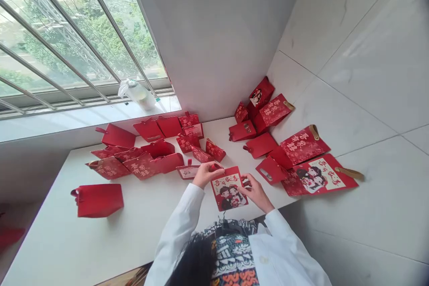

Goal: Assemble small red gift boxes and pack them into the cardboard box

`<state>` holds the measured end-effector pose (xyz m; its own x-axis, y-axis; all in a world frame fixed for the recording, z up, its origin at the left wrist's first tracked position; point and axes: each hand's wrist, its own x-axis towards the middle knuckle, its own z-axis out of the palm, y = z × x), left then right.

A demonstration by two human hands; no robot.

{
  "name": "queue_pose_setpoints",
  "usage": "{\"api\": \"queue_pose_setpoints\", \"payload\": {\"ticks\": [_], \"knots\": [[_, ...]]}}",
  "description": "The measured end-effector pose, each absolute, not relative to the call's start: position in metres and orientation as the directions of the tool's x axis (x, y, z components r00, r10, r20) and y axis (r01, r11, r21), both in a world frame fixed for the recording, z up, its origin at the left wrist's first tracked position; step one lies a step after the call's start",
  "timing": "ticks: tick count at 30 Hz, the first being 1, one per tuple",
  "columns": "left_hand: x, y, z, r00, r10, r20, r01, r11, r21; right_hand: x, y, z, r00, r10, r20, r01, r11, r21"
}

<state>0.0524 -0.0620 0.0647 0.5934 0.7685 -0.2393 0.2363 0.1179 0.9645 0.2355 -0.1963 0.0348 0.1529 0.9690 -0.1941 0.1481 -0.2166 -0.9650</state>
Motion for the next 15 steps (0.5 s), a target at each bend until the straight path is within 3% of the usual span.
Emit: {"api": "queue_pose_setpoints", "payload": {"ticks": [6, 11, 15], "knots": [[0.046, -0.068, 0.089, 0.628, 0.733, -0.263, 0.226, 0.152, 0.962, 0.228, -0.201, 0.054, 0.057, 0.993, -0.108, 0.193, -0.117, -0.974], [0.037, -0.08, 0.116, 0.617, 0.761, -0.2, 0.267, 0.036, 0.963, 0.221, -0.207, 0.071, 0.014, 0.997, -0.07, 0.183, -0.071, -0.98], [0.021, -0.093, 0.144, 0.696, 0.7, -0.163, 0.113, 0.118, 0.987, 0.216, -0.21, 0.081, 0.018, 0.999, -0.033, 0.143, -0.035, -0.989]]}}
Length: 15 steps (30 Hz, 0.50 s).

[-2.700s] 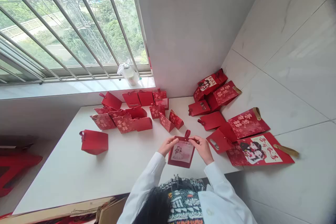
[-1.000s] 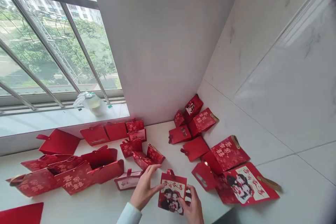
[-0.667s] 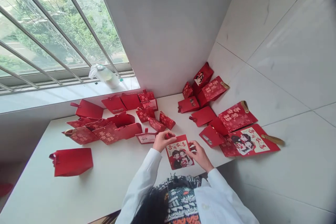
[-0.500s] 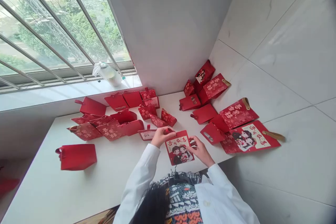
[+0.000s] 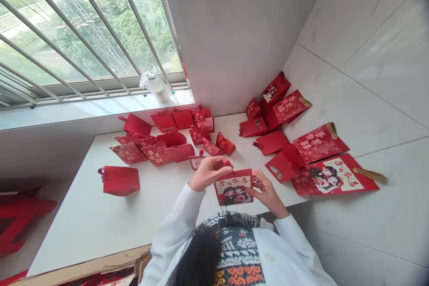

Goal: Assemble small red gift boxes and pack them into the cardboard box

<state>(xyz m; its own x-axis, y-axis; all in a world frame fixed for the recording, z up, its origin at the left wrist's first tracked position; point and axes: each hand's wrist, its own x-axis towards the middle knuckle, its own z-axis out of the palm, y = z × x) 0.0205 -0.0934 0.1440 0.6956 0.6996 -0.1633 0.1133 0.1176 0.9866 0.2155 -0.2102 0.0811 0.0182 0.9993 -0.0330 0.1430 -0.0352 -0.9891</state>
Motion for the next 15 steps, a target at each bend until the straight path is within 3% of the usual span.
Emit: {"api": "queue_pose_setpoints", "payload": {"ticks": [3, 8, 15], "knots": [[0.008, -0.104, 0.158, 0.735, 0.666, -0.125, 0.023, 0.159, 0.987, 0.212, -0.21, 0.087, -0.002, 1.0, -0.027, 0.123, -0.026, -0.992], [0.001, -0.119, 0.167, 0.571, 0.811, -0.128, 0.172, 0.035, 0.985, 0.207, -0.209, 0.096, -0.043, 0.999, -0.004, 0.133, 0.002, -0.991], [0.0, -0.126, 0.177, 0.506, 0.859, -0.074, 0.298, -0.094, 0.95, 0.207, -0.21, 0.099, -0.023, 0.999, 0.025, 0.222, 0.03, -0.975]]}}
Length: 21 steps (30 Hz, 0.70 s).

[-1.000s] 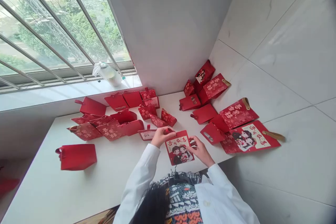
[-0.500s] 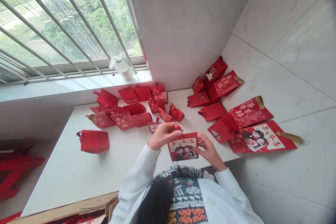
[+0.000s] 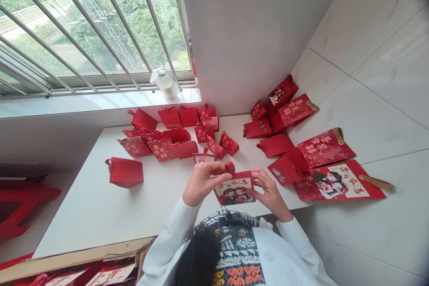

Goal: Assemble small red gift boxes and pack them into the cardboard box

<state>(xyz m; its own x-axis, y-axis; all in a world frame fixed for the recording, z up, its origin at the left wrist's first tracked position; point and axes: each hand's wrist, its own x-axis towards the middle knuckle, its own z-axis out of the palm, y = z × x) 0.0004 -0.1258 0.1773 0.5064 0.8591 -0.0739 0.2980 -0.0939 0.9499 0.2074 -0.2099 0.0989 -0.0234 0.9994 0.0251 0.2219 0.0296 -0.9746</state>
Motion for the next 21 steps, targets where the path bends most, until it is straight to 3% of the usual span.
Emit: {"api": "queue_pose_setpoints", "payload": {"ticks": [6, 21], "knots": [[0.014, -0.136, 0.164, 0.373, 0.927, -0.031, 0.34, -0.105, 0.935, 0.193, -0.203, 0.109, 0.151, 0.981, 0.123, 0.423, 0.049, -0.905], [0.012, -0.134, 0.16, 0.352, 0.936, -0.014, 0.379, -0.129, 0.916, 0.16, -0.19, 0.137, 0.252, 0.951, 0.178, 0.538, 0.015, -0.843]]}}
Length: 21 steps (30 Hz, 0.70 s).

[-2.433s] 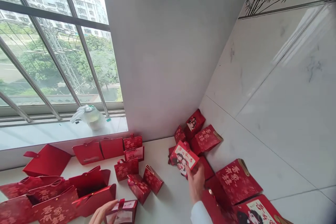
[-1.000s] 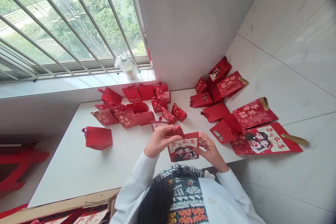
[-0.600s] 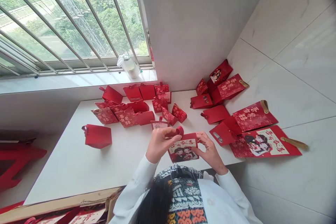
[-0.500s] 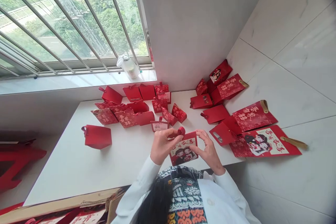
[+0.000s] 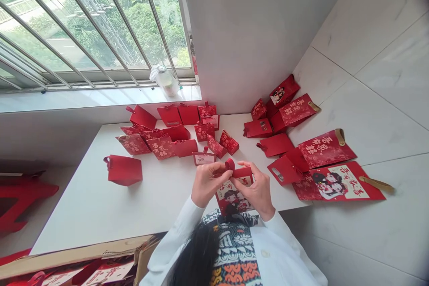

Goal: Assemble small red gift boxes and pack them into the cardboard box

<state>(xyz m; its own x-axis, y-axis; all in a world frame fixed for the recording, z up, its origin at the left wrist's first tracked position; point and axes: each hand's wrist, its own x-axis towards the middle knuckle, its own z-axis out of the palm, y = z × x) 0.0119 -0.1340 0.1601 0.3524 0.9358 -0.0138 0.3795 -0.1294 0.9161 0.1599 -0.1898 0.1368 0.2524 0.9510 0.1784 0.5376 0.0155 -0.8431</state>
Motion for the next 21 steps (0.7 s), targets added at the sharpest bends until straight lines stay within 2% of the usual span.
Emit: {"api": "queue_pose_setpoints", "payload": {"ticks": [4, 11, 17, 21], "knots": [[0.012, -0.133, 0.161, 0.347, 0.938, -0.023, 0.368, -0.114, 0.923, 0.156, -0.187, 0.142, 0.242, 0.956, 0.165, 0.512, 0.019, -0.859], [0.007, -0.126, 0.149, 0.34, 0.938, -0.065, 0.398, -0.081, 0.914, 0.15, -0.177, 0.145, 0.216, 0.976, 0.026, 0.265, -0.033, -0.964], [0.006, -0.115, 0.146, 0.403, 0.905, -0.139, 0.416, -0.046, 0.908, 0.157, -0.174, 0.141, 0.201, 0.98, -0.014, 0.141, -0.043, -0.989], [0.009, -0.113, 0.151, 0.421, 0.897, -0.135, 0.433, -0.068, 0.899, 0.16, -0.175, 0.142, 0.187, 0.982, -0.021, 0.104, -0.041, -0.994]]}}
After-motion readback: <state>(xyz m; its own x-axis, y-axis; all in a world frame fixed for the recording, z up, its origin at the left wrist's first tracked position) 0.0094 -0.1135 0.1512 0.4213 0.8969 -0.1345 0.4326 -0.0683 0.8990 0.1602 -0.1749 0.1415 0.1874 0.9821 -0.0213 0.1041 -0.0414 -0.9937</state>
